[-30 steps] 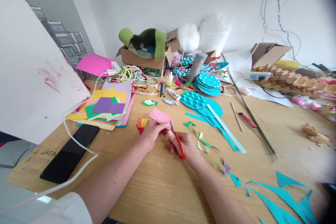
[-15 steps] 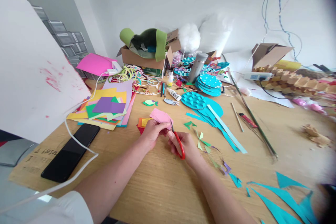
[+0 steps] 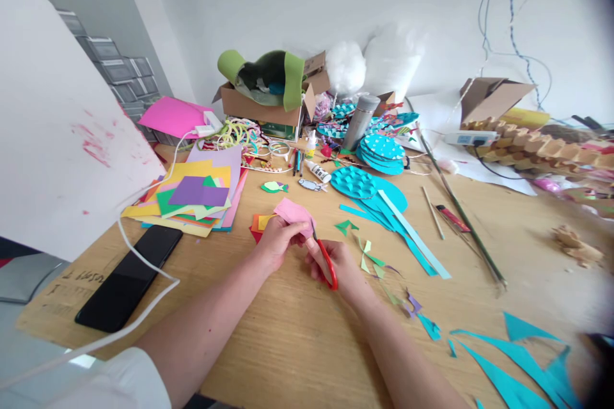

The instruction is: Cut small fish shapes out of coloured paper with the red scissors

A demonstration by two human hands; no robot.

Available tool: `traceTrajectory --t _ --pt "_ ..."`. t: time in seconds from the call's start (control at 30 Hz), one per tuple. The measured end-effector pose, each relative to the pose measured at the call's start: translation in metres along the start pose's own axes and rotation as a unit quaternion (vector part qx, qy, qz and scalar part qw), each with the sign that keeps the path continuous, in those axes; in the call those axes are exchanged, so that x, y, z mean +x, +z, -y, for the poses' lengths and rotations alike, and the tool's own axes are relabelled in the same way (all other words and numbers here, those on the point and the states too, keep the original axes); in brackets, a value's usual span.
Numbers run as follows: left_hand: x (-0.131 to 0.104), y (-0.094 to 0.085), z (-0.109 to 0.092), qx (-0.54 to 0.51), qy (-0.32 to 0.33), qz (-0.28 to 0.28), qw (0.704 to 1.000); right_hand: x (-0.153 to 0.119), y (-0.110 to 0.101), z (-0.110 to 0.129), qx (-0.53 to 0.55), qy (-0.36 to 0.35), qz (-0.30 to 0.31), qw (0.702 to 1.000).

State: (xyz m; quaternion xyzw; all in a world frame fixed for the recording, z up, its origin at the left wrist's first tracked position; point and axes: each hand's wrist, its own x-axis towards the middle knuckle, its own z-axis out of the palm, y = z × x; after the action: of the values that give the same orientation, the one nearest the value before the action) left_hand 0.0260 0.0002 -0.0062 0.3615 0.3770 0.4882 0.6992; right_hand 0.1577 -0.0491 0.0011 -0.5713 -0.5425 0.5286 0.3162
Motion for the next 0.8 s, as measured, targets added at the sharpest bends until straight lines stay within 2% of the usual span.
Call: traceTrajectory --t 0.53,0.8 --pt "0.0 0.0001 -0.0009 0.008 0.007 0.02 1.0 0.0015 0.0006 -0.0065 0.013 -0.003 0.002 1.0" --pt "0.0005 -0.0006 0.0004 -0.007 -0.003 0.0 1.0 0.0017 0.0007 -0.0067 0.024 -0.004 0.003 1.0"
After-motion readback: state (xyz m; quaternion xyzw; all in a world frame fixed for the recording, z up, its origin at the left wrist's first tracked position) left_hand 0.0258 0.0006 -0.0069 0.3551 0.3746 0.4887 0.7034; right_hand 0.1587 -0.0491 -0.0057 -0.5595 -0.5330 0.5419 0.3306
